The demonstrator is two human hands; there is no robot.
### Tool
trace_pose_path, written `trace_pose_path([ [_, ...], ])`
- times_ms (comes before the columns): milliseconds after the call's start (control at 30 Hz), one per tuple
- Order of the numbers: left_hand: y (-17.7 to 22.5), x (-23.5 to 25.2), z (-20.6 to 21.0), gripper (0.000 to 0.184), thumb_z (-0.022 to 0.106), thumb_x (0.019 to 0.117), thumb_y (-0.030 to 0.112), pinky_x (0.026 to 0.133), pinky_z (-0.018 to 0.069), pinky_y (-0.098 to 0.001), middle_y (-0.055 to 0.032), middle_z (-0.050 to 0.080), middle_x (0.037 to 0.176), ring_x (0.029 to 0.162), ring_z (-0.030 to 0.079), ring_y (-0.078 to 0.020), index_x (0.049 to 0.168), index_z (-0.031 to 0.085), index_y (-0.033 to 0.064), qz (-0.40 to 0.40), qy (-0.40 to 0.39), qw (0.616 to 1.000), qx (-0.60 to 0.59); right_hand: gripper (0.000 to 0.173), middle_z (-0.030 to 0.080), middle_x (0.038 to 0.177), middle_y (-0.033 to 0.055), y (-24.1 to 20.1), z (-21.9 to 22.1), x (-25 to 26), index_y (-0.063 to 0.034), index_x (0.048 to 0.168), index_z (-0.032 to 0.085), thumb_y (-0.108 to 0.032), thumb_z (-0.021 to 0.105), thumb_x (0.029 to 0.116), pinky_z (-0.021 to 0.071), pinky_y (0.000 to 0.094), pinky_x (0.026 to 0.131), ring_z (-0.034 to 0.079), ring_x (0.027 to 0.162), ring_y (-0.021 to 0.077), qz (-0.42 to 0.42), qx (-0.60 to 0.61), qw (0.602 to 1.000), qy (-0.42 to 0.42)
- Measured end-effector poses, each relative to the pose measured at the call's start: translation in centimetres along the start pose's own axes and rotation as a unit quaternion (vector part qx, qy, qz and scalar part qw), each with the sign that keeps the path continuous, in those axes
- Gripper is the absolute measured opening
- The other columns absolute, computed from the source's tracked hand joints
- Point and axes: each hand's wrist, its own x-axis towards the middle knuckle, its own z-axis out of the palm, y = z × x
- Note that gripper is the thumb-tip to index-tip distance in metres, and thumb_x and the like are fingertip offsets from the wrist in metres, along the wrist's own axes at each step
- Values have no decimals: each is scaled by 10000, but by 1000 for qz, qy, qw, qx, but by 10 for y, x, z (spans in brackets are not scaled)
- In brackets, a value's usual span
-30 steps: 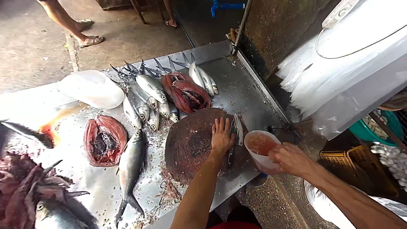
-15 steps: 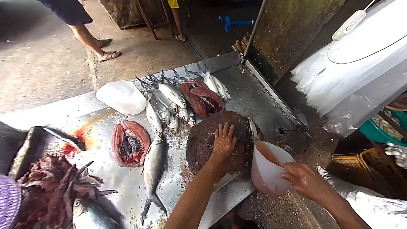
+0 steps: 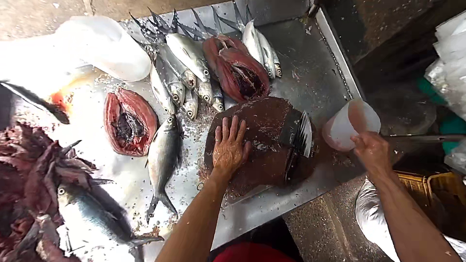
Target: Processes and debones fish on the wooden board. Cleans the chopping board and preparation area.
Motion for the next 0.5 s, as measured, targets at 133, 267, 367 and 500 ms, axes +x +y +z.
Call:
trace_pose_path([
  [133,-1,2,3,673,282,1013,574,1251,131,-585,-11,153,1730,1600,74,-302,1626,302,298,-11,8,1000,3,382,668,1105,369,-4,17,58,124,1138,670,-230,554,1054,485,664,971,649,1085,541,53,16,998,-12],
  [267,1,4,4,684,286,1003,576,1258,121,-579,-14,154,1729,1600,77,-298,1623,315,289,-13,22,1000,-1,485,530,1348,383,-49,6,96,62,1350,591,-274,618,1001,410,649,1088,499,1281,560,52,32,998,9],
  [367,0,2,5,669,315,1000,564,1258,123,-570,-13,192,1721,1596,109,-301,1612,342,295,-18,31,999,-2,556,516,1390,336,-118,0,139,47,1444,496,-314,565,1026,481,574,1040,563,1247,454,8,140,990,-30],
  [500,0,3,3,662,333,996,568,1259,123,-561,-6,204,1718,1597,109,-291,1603,361,304,-23,27,999,-11,577,601,1339,281,-190,70,224,49,1425,493,-311,650,1002,507,587,1000,623,1203,408,35,265,924,-273],
])
